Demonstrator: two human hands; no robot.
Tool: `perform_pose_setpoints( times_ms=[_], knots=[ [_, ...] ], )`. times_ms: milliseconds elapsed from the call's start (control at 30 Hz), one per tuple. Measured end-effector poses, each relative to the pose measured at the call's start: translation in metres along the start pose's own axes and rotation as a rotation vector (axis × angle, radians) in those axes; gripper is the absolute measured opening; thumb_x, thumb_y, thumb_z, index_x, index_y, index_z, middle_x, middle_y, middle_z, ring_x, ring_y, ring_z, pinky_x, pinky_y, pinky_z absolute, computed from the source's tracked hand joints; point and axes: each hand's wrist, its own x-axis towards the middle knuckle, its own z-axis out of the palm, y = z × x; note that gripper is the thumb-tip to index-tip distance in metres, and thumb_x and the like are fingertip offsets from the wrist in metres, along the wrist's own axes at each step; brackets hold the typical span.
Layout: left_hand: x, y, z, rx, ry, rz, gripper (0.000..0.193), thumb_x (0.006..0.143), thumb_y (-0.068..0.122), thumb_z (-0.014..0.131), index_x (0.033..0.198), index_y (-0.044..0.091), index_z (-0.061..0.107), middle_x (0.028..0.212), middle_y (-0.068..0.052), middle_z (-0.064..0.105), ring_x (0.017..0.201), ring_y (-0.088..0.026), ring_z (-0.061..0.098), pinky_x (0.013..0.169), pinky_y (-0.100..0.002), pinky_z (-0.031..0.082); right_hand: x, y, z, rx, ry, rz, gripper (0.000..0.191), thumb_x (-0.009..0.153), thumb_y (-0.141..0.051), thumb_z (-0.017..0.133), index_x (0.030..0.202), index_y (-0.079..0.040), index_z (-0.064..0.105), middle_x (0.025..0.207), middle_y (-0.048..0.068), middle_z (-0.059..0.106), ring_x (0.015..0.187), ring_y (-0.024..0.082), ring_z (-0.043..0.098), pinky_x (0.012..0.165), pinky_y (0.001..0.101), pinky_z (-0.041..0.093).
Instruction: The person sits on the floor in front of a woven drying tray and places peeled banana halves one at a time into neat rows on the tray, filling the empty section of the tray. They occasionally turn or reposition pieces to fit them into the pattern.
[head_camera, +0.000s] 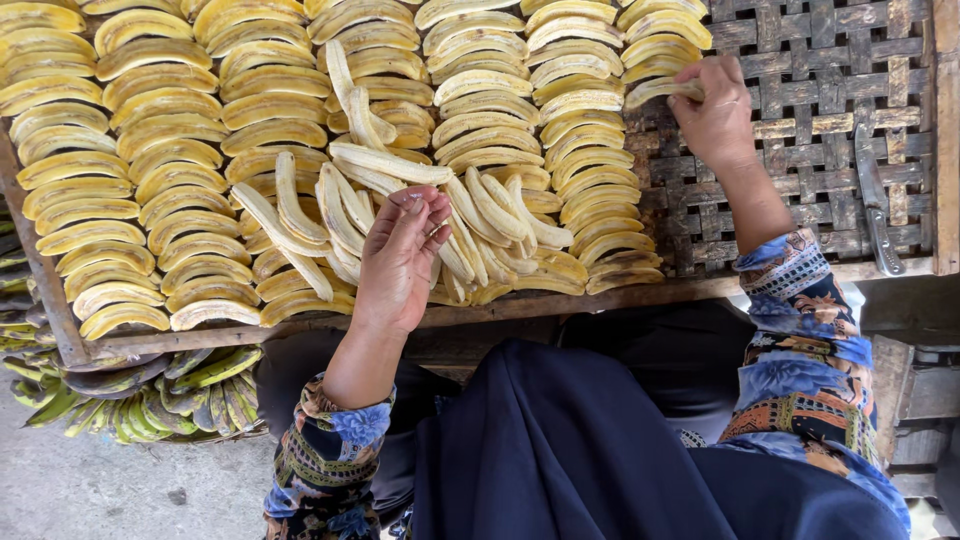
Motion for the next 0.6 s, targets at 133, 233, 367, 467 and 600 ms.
perform_pose_setpoints(
  times_ms=[133, 233, 367, 467, 600],
  knots=[
    [0.0, -0.001, -0.002, 0.003, -0.004, 0.001, 0.015, 0.104, 0.021, 0.065, 0.116, 0.012, 0.067, 0.116, -0.002, 0.07, 0.112, -0.014, 0.064, 0.099, -0.032, 0.05, -0.001, -0.001, 0.009, 0.049, -0.034, 0.018, 0.018, 0.096, 0.002, 0.075, 0.106, -0.009, 0.065, 0.126, 0.012, 0.052, 0.12, 0.028, 0.066, 0.098, 0.0349, 0.065],
    [0.0, -0.002, -0.002, -0.002, -0.007, 0.001, 0.016, 0.104, 0.022, 0.066, 0.116, 0.012, 0.067, 0.117, -0.002, 0.07, 0.113, -0.014, 0.064, 0.099, -0.032, 0.05, -0.001, 0.0, 0.013, -0.32, 0.043, -0.08, 0.022, 0.09, 0.002, 0.083, 0.103, -0.011, 0.07, 0.119, 0.007, 0.057, 0.119, 0.035, 0.056, 0.108, 0.0483, 0.046],
    [0.002, 0.001, -0.002, -0.008, -0.013, 0.013, 0.017, 0.103, 0.022, 0.066, 0.117, 0.012, 0.067, 0.117, -0.002, 0.07, 0.113, -0.014, 0.064, 0.099, -0.033, 0.05, 0.0, -0.006, 0.011, -0.253, 0.065, -0.083, 0.021, 0.088, 0.002, 0.083, 0.098, -0.012, 0.071, 0.122, 0.012, 0.055, 0.117, 0.035, 0.05, 0.111, 0.0517, 0.033],
    [0.001, 0.004, -0.003, -0.025, -0.021, 0.04, 0.017, 0.103, 0.022, 0.066, 0.117, 0.011, 0.067, 0.116, -0.002, 0.069, 0.113, -0.015, 0.064, 0.1, -0.033, 0.05, 0.003, -0.03, -0.002, -0.262, 0.057, -0.126, 0.019, 0.091, 0.0, 0.084, 0.101, -0.011, 0.072, 0.119, 0.01, 0.056, 0.119, 0.03, 0.055, 0.114, 0.0559, 0.03],
    [0.001, 0.01, -0.005, -0.044, -0.022, 0.076, 0.017, 0.105, 0.022, 0.066, 0.118, 0.011, 0.066, 0.115, -0.003, 0.07, 0.114, -0.015, 0.064, 0.101, -0.033, 0.05, 0.0, -0.098, -0.02, 0.019, -0.192, 0.013, 0.021, 0.1, -0.016, 0.077, 0.115, -0.009, 0.066, 0.121, 0.008, 0.055, 0.112, 0.026, 0.06, 0.1, 0.0441, 0.052]
  ],
)
